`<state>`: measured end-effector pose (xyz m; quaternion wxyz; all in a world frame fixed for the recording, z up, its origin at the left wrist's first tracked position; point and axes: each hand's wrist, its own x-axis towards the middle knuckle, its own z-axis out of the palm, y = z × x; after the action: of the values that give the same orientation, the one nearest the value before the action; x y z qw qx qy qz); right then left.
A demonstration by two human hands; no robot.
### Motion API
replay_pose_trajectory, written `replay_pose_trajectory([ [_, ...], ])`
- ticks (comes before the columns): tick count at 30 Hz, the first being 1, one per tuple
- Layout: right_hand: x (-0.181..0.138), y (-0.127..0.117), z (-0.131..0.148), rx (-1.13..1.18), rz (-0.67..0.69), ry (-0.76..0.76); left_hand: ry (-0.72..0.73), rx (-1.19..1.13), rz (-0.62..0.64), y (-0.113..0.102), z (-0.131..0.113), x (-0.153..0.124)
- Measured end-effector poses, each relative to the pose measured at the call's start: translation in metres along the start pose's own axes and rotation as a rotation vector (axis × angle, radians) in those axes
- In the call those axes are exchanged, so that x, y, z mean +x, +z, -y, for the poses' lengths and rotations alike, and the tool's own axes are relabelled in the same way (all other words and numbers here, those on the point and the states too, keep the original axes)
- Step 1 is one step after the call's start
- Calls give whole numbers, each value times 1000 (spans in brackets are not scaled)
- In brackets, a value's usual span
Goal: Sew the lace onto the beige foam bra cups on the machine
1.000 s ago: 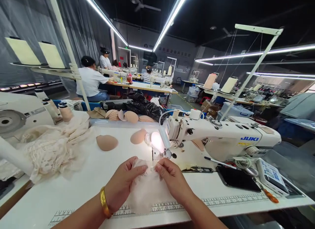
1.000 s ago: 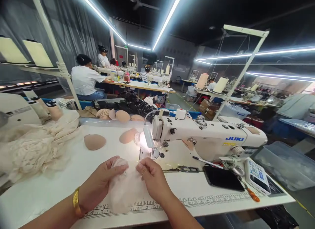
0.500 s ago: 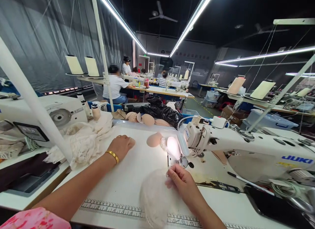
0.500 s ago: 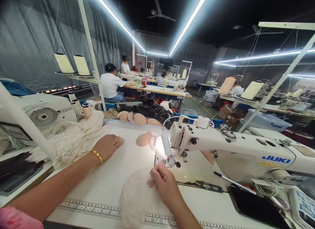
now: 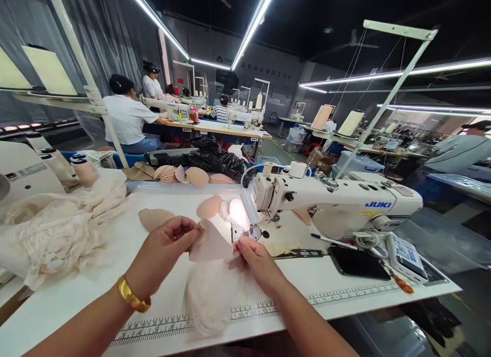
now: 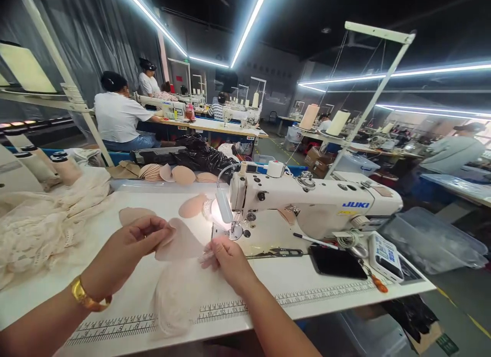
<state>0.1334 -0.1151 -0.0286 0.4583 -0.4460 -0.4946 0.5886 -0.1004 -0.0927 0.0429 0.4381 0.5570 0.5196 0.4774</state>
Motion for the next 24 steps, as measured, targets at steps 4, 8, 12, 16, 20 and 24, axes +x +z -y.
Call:
replay_pose_trajectory([
  [4,-6,1,0,5,19,-21,-52,-4,41,21,19,-21],
  [8,-12,4,4,-152,9,-28,-48,114,186,11,23,-25],
  [12,-26,10,26,-378,91,-108,82,239,323,-5,-2,-20],
  [16,-45,12,61,-556,285,-157,107,197,768,1,-22,-5],
  [20,-53,3,92,-615,347,-158,-51,36,1192,13,-15,9],
  [24,-47,-7,109,-785,293,-223,-154,64,1092,12,-6,14],
])
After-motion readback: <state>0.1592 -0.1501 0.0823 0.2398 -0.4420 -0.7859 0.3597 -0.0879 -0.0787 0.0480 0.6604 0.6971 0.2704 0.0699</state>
